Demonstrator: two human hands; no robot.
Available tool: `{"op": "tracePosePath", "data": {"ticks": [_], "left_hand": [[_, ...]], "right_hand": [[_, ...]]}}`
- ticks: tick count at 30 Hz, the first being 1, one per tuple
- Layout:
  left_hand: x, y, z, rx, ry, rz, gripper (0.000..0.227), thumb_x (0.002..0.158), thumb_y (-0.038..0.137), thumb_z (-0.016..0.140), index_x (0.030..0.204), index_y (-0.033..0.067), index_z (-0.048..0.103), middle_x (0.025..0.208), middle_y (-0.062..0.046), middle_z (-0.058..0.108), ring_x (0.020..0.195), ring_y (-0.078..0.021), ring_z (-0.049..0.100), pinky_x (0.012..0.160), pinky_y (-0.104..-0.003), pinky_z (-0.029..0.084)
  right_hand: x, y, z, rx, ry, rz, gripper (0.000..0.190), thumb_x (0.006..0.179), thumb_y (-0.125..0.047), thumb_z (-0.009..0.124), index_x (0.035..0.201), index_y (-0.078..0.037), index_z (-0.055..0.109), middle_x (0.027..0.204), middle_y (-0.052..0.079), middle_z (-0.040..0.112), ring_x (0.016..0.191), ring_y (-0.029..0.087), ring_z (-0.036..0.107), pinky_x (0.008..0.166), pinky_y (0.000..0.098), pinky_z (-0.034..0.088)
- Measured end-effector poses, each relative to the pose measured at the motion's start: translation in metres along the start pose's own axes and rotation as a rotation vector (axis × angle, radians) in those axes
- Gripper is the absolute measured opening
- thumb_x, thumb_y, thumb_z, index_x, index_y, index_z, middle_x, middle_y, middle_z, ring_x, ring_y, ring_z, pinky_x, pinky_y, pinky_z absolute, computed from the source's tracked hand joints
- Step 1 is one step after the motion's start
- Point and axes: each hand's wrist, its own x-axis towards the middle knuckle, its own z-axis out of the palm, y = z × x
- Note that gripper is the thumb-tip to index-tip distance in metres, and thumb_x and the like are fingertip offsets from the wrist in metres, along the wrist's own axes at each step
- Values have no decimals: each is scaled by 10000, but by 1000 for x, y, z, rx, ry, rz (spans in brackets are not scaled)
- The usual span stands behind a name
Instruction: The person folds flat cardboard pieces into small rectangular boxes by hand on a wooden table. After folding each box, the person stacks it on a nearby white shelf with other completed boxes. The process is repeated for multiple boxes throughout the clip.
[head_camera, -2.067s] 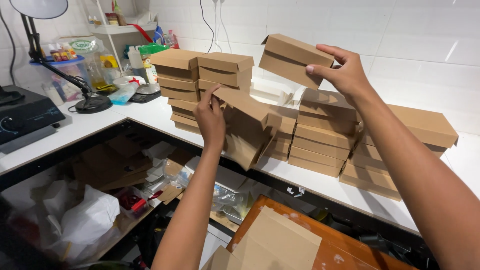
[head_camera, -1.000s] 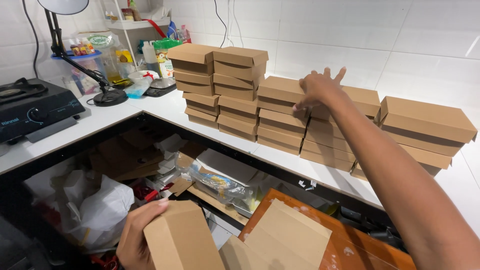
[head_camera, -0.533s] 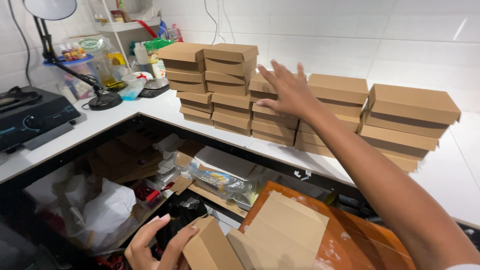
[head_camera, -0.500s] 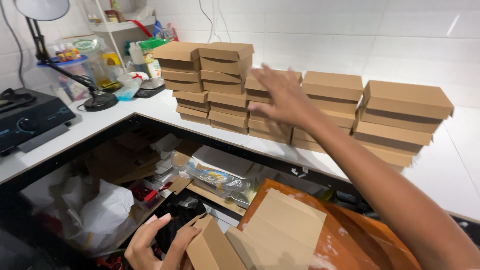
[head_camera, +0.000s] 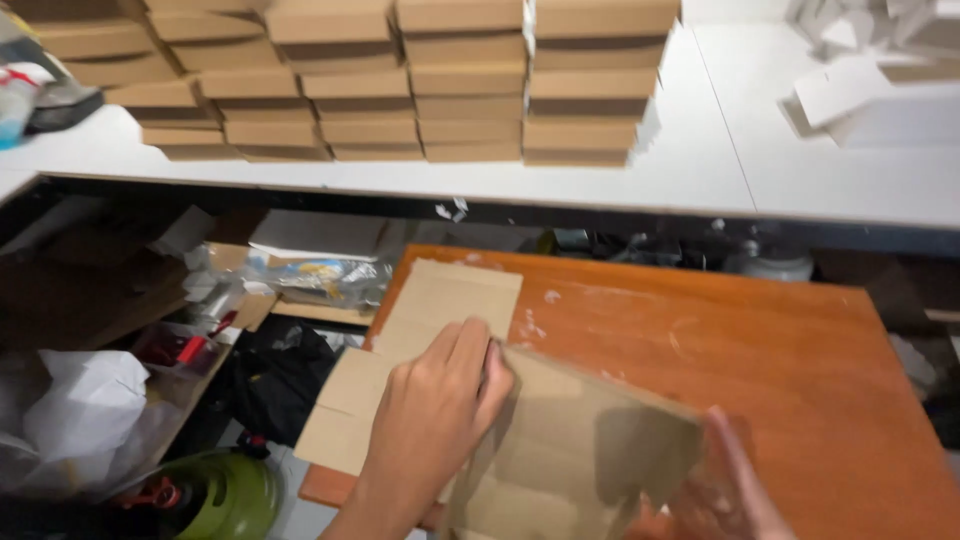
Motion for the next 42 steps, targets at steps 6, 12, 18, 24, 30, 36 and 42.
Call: {"op": "tracePosePath", "data": {"ticks": [6,12,18,24,30,36,42], "left_hand": [[43,71,60,-495,-354,-119,355,907,100,466,1158,-84,635,516,-91,367,464,-297,336,487,-474,315],[48,107,127,-502,-553,-189,247,989,355,585,1075,125,601,970,-212,720,933,-518,709,831,-635,501],[-38,155,94,-574,-256,328,541,1040,121,552,1555,143,389,1595,-168,460,1503,-396,428,1249,-597,293],[-141,160,121,-422,-184,444,424,1113,199,442,1426,-53,581,1464,-200,604,1364,-340,584,1182,-379,430],[-140,104,143,-43,-370,468,1427,486,914,793,1657,314,240,1679,-206,241,1562,-334,234,1271,-485,165],[-137,62,168,129,-309,560,1332,627,1073,594,1660,337,185,1763,20,121,1605,-147,138,1315,-450,76],[-88,98,168,-58,-452,438,688,930,388,591,1520,65,447,1612,-212,388,1548,-348,268,1293,-538,147]], "right_hand": [[-38,-30,-17,-786,942,-228,1047,732,142,623,1685,-84,253,1263,288,613,1097,321,631,988,369,480],[-35,-68,-85,-1212,1021,-292,803,872,-16,671,1610,-70,358,1011,160,714,765,167,661,724,274,537],[-47,-56,-12,-1681,842,-280,463,944,-82,642,1395,-9,563,1329,139,654,1277,257,626,1095,372,495],[-74,51,-17,-2572,189,-356,413,1135,-189,240,1455,-76,476,1476,199,556,1362,311,567,1139,417,448],[-98,38,-70,-2674,311,203,1028,879,-874,176,1675,-224,131,1743,106,144,1599,350,145,1184,636,173],[-86,11,-92,-2647,349,281,784,977,-629,301,1667,-280,168,1740,32,177,1605,252,150,1206,585,202],[-63,-6,-120,-2503,517,307,769,991,-594,333,1646,-205,233,1733,71,198,1583,376,153,1193,659,160]]}}
